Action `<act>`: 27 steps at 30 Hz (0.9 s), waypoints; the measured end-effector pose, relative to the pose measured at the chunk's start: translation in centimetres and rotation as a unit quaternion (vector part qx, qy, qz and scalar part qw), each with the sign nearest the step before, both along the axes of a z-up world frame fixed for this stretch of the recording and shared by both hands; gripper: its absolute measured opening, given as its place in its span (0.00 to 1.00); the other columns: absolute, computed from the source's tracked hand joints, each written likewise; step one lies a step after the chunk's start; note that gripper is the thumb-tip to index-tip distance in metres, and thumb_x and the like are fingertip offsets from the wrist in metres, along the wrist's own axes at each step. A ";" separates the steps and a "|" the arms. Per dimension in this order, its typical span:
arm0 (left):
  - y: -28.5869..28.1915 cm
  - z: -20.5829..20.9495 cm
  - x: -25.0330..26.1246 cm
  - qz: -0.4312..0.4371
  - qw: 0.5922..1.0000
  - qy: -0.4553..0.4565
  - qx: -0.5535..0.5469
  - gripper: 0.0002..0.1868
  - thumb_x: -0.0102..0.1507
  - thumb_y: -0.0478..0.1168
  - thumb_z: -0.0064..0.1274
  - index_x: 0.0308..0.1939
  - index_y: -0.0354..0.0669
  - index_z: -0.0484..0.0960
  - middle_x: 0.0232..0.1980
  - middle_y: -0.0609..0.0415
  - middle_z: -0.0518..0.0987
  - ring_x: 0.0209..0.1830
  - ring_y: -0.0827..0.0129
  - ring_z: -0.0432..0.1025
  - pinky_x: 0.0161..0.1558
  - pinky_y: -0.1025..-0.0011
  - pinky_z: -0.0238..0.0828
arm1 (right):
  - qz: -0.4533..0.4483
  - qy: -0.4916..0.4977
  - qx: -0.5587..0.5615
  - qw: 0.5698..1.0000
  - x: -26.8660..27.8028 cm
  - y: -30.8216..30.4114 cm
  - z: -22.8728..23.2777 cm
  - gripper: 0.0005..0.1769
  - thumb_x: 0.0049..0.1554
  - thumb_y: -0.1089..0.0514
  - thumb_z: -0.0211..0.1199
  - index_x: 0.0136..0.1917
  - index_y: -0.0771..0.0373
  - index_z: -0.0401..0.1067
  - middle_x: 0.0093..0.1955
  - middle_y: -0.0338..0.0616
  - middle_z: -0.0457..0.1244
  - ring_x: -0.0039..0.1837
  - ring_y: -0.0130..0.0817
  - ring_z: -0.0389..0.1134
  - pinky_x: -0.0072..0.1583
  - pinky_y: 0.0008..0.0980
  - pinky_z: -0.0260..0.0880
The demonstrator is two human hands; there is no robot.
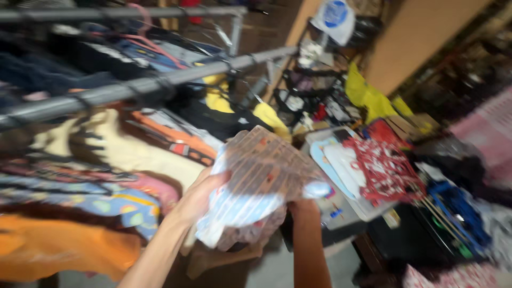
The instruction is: The person takes various clothing items, including shorts and t-shirts, from a laundry basket and hangs them on a metal clothing rack using black hangers. The person handles each item individually, placing it on a hanger and then sliding the hanger onto the rack.
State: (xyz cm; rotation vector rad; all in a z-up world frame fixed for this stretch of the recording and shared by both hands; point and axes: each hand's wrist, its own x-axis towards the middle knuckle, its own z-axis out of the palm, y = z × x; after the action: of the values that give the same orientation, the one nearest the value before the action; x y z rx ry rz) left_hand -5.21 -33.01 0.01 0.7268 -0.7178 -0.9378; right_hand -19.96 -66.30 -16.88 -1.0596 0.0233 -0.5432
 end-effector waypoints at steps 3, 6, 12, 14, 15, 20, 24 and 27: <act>5.2 -1.7 0.1 0.066 0.998 0.014 0.020 0.26 0.66 0.42 0.44 0.64 0.27 0.73 0.55 0.50 0.83 0.53 0.70 0.79 0.55 0.71 0.74 | 0.004 -0.009 -0.008 1.000 2.4 6.1 6.6 0.30 0.61 0.52 0.61 0.71 0.65 0.57 0.69 0.48 0.57 0.69 0.40 0.61 0.68 0.42 0.63; 10.3 -3.1 -0.9 0.127 0.990 -0.034 0.053 0.23 0.67 0.41 0.45 0.60 0.27 0.78 0.51 0.50 0.85 0.49 0.70 0.79 0.51 0.70 0.75 | 0.028 -0.030 -0.047 0.998 4.0 14.9 14.5 0.24 0.61 0.57 0.61 0.67 0.66 0.60 0.64 0.46 0.59 0.65 0.37 0.63 0.65 0.39 0.65; 19.6 -1.5 -3.3 0.354 0.905 -0.135 0.193 0.20 0.68 0.43 0.50 0.56 0.31 0.83 0.44 0.53 0.86 0.42 0.76 0.75 0.45 0.73 0.75 | 0.118 -0.066 -0.168 0.976 6.5 29.9 27.6 0.12 0.62 0.65 0.61 0.59 0.68 0.65 0.55 0.44 0.62 0.57 0.31 0.66 0.59 0.32 0.69; 22.6 1.0 -4.3 0.471 0.843 -0.150 0.214 0.23 0.68 0.42 0.51 0.65 0.35 0.80 0.45 0.52 0.82 0.42 0.74 0.73 0.45 0.72 0.73 | 0.152 -0.086 -0.214 0.961 7.2 33.2 29.6 0.09 0.63 0.68 0.61 0.56 0.69 0.66 0.52 0.43 0.63 0.55 0.28 0.68 0.57 0.30 0.71; 24.1 2.5 -4.9 0.531 0.808 -0.133 0.217 0.25 0.71 0.40 0.52 0.71 0.35 0.79 0.45 0.49 0.79 0.41 0.69 0.70 0.43 0.69 0.70 | 0.170 -0.105 -0.252 0.947 8.1 34.6 30.5 0.07 0.63 0.69 0.61 0.54 0.69 0.67 0.50 0.43 0.64 0.53 0.27 0.68 0.56 0.29 0.72; 29.7 11.7 -9.4 0.723 0.582 -0.368 0.060 0.19 0.74 0.45 0.48 0.66 0.41 0.73 0.66 0.53 0.75 0.70 0.68 0.69 0.75 0.64 0.60 | 0.175 -0.043 -0.424 0.888 9.5 41.1 33.3 0.12 0.51 0.74 0.64 0.49 0.69 0.75 0.43 0.37 0.68 0.42 0.23 0.67 0.41 0.24 0.67; 32.5 16.2 -10.5 0.669 0.408 -0.592 0.190 0.24 0.60 0.49 0.58 0.56 0.42 0.76 0.57 0.46 0.78 0.63 0.55 0.70 0.66 0.51 0.61 | 0.160 -0.143 -0.569 0.794 10.6 45.3 34.3 0.11 0.48 0.71 0.70 0.46 0.68 0.75 0.41 0.37 0.65 0.40 0.23 0.64 0.40 0.26 0.66; 34.1 17.0 -9.5 0.600 0.459 -0.571 0.323 0.25 0.57 0.45 0.58 0.57 0.42 0.80 0.47 0.44 0.83 0.50 0.53 0.77 0.52 0.51 0.66 | 0.162 -0.188 -0.583 0.774 11.4 47.4 33.7 0.11 0.49 0.71 0.70 0.47 0.67 0.75 0.41 0.38 0.65 0.42 0.24 0.66 0.45 0.26 0.68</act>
State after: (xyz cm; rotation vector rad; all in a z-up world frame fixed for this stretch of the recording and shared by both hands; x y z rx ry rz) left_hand -14.73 1.11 17.00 2.2310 -0.6594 0.9153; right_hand -8.60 -18.93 16.86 -2.0870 -0.9567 -0.4150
